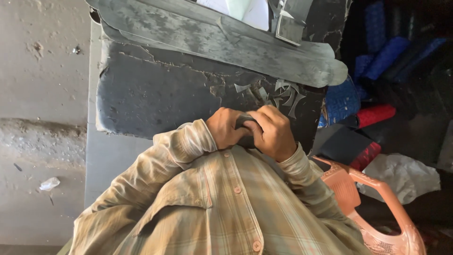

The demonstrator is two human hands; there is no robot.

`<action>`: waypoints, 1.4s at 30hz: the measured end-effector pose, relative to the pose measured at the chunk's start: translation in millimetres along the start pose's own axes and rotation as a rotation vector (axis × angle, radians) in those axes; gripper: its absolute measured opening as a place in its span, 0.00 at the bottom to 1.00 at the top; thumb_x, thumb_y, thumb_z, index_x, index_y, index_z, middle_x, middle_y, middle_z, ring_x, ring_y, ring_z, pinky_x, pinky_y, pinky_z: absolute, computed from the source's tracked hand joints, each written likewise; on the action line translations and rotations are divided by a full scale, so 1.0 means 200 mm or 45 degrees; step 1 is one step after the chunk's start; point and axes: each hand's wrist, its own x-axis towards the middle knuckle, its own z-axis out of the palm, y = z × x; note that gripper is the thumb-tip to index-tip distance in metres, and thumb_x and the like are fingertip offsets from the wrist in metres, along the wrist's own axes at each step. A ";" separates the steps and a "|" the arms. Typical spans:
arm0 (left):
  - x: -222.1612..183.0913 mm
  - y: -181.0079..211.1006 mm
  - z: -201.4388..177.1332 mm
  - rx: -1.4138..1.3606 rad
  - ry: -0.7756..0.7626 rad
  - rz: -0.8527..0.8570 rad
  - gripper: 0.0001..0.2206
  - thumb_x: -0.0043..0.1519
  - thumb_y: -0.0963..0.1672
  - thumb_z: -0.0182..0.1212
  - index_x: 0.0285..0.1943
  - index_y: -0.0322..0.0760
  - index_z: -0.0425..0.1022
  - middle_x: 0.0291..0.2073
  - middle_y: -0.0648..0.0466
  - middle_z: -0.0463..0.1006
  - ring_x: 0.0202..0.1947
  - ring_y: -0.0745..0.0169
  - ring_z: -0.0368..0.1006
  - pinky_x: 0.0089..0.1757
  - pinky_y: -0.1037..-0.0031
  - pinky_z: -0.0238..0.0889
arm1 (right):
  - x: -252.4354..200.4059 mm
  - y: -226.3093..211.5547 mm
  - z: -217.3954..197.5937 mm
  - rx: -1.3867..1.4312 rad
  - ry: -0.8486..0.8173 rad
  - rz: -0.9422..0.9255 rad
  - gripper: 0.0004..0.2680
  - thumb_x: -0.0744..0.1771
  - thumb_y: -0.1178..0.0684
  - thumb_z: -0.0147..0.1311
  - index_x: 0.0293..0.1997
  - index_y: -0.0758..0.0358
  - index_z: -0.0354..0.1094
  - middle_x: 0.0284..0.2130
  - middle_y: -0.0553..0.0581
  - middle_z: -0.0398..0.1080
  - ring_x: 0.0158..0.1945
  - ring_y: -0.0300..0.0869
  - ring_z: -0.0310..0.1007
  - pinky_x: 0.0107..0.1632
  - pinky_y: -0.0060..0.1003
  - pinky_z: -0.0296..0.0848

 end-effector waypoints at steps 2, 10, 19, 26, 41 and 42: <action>0.00 0.01 0.01 0.062 0.065 -0.021 0.11 0.56 0.46 0.66 0.37 0.33 0.81 0.25 0.40 0.80 0.27 0.41 0.79 0.33 0.60 0.71 | -0.02 0.01 0.01 -0.015 0.000 -0.003 0.06 0.65 0.61 0.63 0.42 0.70 0.73 0.32 0.61 0.71 0.34 0.53 0.73 0.37 0.44 0.71; -0.02 -0.06 0.01 0.329 0.165 -0.057 0.19 0.61 0.55 0.64 0.35 0.35 0.81 0.25 0.40 0.80 0.30 0.36 0.78 0.35 0.55 0.71 | 0.14 -0.18 -0.16 -0.464 0.155 -0.242 0.11 0.63 0.58 0.64 0.48 0.70 0.74 0.46 0.65 0.73 0.50 0.59 0.74 0.52 0.47 0.73; -0.03 -0.02 0.05 0.248 0.143 -0.132 0.19 0.59 0.54 0.63 0.42 0.35 0.82 0.25 0.38 0.80 0.31 0.35 0.78 0.36 0.55 0.72 | 0.07 -0.07 -0.08 -0.274 0.046 -0.234 0.14 0.63 0.59 0.68 0.51 0.72 0.71 0.48 0.66 0.74 0.52 0.57 0.77 0.55 0.45 0.76; -0.05 -0.02 0.13 0.440 0.084 -0.168 0.21 0.60 0.56 0.63 0.42 0.35 0.82 0.24 0.39 0.80 0.29 0.36 0.78 0.36 0.54 0.72 | -0.01 -0.04 -0.08 -0.150 -0.017 -0.026 0.08 0.63 0.61 0.66 0.42 0.69 0.74 0.38 0.62 0.77 0.40 0.54 0.78 0.44 0.43 0.76; -0.03 0.02 0.09 0.565 -0.004 -0.123 0.24 0.60 0.57 0.61 0.46 0.33 0.81 0.24 0.37 0.80 0.29 0.36 0.79 0.35 0.54 0.72 | 0.21 0.08 -0.22 0.244 -0.460 0.167 0.06 0.69 0.56 0.57 0.39 0.68 0.75 0.35 0.58 0.78 0.38 0.44 0.76 0.42 0.36 0.73; -0.04 0.02 0.09 0.595 -0.024 -0.102 0.24 0.61 0.57 0.61 0.43 0.33 0.81 0.24 0.38 0.80 0.29 0.37 0.79 0.34 0.55 0.72 | 0.23 0.10 -0.22 0.240 -0.618 0.278 0.07 0.67 0.54 0.59 0.38 0.68 0.75 0.31 0.57 0.76 0.34 0.40 0.74 0.39 0.35 0.72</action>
